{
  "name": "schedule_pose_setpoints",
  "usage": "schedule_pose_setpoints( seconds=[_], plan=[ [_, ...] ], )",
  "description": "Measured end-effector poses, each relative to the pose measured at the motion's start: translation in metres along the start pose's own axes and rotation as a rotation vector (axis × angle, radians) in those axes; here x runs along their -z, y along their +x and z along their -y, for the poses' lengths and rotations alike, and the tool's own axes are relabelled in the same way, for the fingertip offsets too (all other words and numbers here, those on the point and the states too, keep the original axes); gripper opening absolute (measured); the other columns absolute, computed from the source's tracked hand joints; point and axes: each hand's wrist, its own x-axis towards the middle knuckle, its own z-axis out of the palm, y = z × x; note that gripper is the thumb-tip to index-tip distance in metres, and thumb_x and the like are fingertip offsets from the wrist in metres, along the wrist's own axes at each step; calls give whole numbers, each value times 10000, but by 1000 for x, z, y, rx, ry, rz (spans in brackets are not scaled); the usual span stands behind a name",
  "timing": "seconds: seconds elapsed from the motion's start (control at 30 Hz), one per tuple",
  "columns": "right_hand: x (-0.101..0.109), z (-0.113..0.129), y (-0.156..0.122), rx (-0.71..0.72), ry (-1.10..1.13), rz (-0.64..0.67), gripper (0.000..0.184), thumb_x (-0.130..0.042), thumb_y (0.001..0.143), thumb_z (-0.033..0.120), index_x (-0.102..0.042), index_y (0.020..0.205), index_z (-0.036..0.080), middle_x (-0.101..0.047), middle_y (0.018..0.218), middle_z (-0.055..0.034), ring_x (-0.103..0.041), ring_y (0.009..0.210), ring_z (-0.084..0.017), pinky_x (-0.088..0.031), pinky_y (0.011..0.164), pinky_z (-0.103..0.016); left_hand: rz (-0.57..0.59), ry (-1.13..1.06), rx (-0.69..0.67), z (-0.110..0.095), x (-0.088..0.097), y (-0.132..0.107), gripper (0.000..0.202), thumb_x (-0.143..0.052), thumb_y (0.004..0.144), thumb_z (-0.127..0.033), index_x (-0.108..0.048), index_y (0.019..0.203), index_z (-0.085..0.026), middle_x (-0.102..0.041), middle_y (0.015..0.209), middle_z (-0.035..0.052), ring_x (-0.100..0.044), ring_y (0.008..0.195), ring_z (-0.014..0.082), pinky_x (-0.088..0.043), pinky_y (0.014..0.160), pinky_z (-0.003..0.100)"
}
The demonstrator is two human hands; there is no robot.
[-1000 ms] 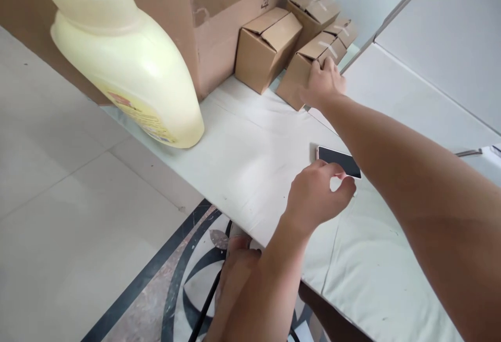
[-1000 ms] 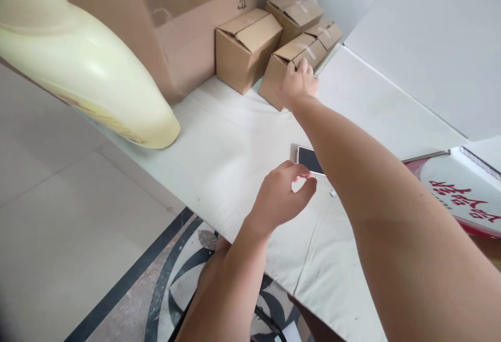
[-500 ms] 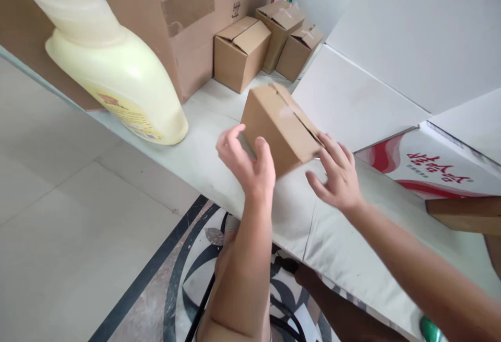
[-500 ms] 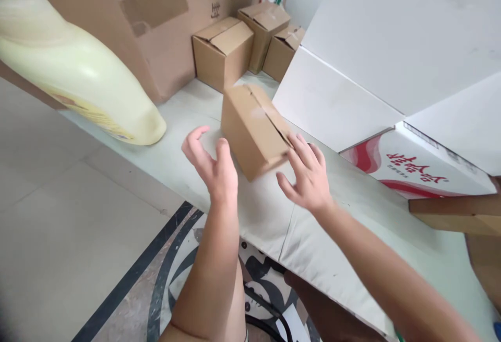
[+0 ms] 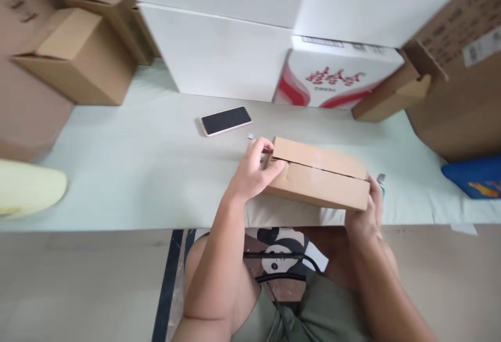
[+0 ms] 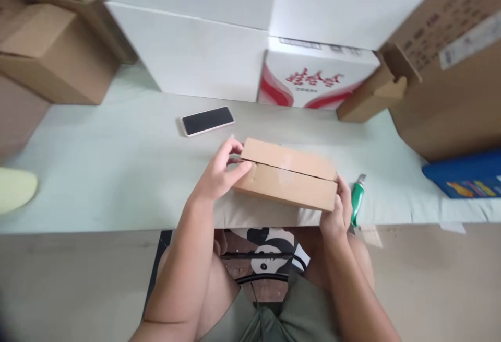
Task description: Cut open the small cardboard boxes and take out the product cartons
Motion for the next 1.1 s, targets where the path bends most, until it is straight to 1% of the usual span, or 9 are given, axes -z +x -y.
schedule_pose_setpoints(
  seconds=[0.13,0.23,0.4,0.53,0.6,0.7,0.8,0.93,1.1],
  plan=[
    [23,-7,14,4,-111,-166,323,-594,919,389,-656,1179,208,-672,1163,-111,-653,1103,-266,-522,1015,-504,27,-122,-89,12,-20,17,465,-671,771,-393,-552,1208,-288,-532,1586,95,-548,1437,305,-461,1174,453],
    [41,-17,27,8,-342,-260,255,-556,882,315,-657,1092,213,-627,1062,-95,-617,1065,-256,-504,1021,-511,30,-88,-103,16,-21,26,406,-668,751,-386,-676,1143,-280,-568,1580,61,-422,1544,367,-332,1279,526],
    [61,-46,44,-157,-559,-153,470,-646,783,372,-654,1225,212,-499,1189,-146,-508,1196,-319,-451,1090,-605,-84,-186,-115,21,-23,36,331,-787,606,-445,-744,902,-303,-712,1319,3,-533,1321,451,-404,1131,639],
    [67,-63,46,-270,-591,36,724,-700,703,361,-590,1404,215,-495,1244,-173,-539,1118,-319,-517,973,-567,-60,-214,-172,32,-21,44,360,-836,538,-490,-695,807,-297,-684,1161,9,-552,1111,394,-468,960,603],
    [66,-62,47,-331,-506,23,781,-690,687,341,-557,1447,222,-541,1251,-170,-575,1006,-269,-548,872,-489,-22,-198,-201,35,-19,47,407,-845,518,-513,-654,789,-278,-651,1120,27,-545,1030,353,-478,914,574],
    [60,-48,53,-454,-119,-39,820,-642,690,323,-452,1484,245,-634,1233,-132,-606,848,-178,-538,721,-348,1,-193,-177,33,-19,45,437,-838,521,-514,-606,786,-254,-618,1108,58,-542,1064,351,-492,927,560],
    [49,-26,60,-563,301,-104,763,-563,692,313,-390,1435,297,-706,965,-23,-585,670,-137,-497,611,-272,-34,-158,-125,23,-24,38,383,-778,540,-463,-588,798,-254,-612,1145,86,-558,1153,377,-518,973,557],
    [39,-4,62,-546,506,-183,512,-553,653,321,-457,1156,309,-625,727,47,-548,539,-143,-427,504,-241,-37,-82,-111,9,-31,30,291,-669,546,-396,-569,784,-261,-619,1133,102,-601,1077,344,-554,909,504],
    [45,-10,57,-509,623,-145,337,-532,720,448,-562,1021,300,-611,754,-2,-578,605,-185,-475,566,-323,26,-20,-131,5,-29,26,265,-631,548,-369,-526,767,-262,-602,1074,110,-594,1017,329,-548,812,454]
  ],
)
